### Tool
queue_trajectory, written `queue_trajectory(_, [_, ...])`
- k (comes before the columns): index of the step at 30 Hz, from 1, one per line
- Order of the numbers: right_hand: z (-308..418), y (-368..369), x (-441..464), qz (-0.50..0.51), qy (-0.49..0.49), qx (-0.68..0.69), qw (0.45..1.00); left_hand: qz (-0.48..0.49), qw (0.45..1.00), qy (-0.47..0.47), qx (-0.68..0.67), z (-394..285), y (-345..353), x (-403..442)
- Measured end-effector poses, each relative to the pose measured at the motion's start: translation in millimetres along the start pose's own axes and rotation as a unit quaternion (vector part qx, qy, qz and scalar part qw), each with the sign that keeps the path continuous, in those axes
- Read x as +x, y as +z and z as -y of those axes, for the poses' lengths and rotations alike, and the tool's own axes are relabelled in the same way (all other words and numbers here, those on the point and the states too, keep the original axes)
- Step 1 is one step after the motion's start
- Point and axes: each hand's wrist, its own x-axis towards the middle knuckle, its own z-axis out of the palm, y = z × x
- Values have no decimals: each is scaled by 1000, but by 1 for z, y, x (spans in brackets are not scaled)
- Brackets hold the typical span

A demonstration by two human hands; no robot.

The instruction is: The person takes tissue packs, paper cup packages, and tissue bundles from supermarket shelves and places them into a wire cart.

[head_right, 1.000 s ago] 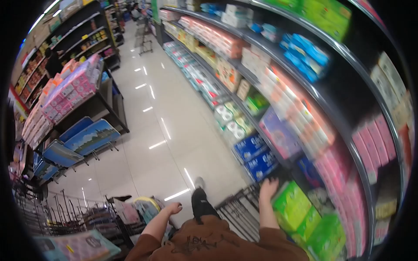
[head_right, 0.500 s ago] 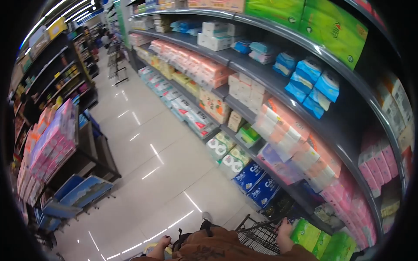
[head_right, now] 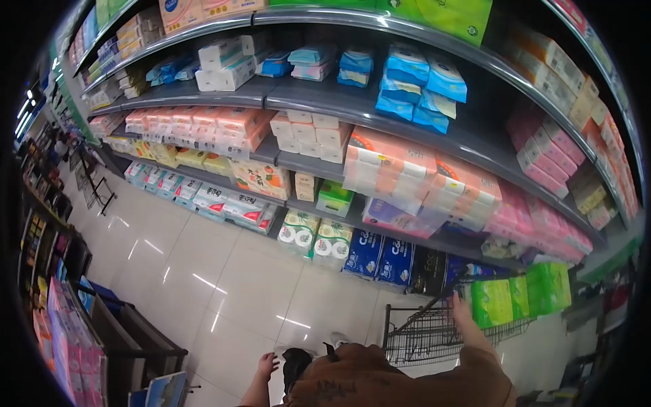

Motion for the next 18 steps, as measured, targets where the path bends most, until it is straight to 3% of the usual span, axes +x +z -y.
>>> queue_trajectory(3, [-38, 18, 1, 6, -20, -32, 999, 3, 977, -140, 161, 25, -73, -10])
queue_trajectory(5, [-32, 43, -8, 9, -24, -18, 1000, 23, 967, -206, 151, 46, -132, 2])
queue_trajectory(9, [-13, 102, -34, 28, -22, -1, 999, -2, 968, -122, 219, 43, -192, -4])
queue_trajectory(10, [-19, 121, -32, 4, -121, 15, 993, -1, 966, -106, 235, 37, -207, -1])
queue_trajectory(11, [-5, 139, -50, 22, -79, 27, 996, -1, 965, -94, 245, 30, -219, -1])
queue_trajectory(12, [-2, 159, -54, -4, -84, 21, 996, 61, 985, -112, 120, 22, -231, 12])
queue_trajectory(14, [14, 192, -68, 19, -64, 27, 997, 44, 964, -100, 244, -3, -245, 33])
queue_trajectory(15, [24, 206, -72, 33, -57, 29, 997, -1, 981, -121, 149, -14, -244, 39])
queue_trajectory(18, [1, 242, -20, -17, -191, -126, 973, 22, 990, -34, 132, -68, -245, 47])
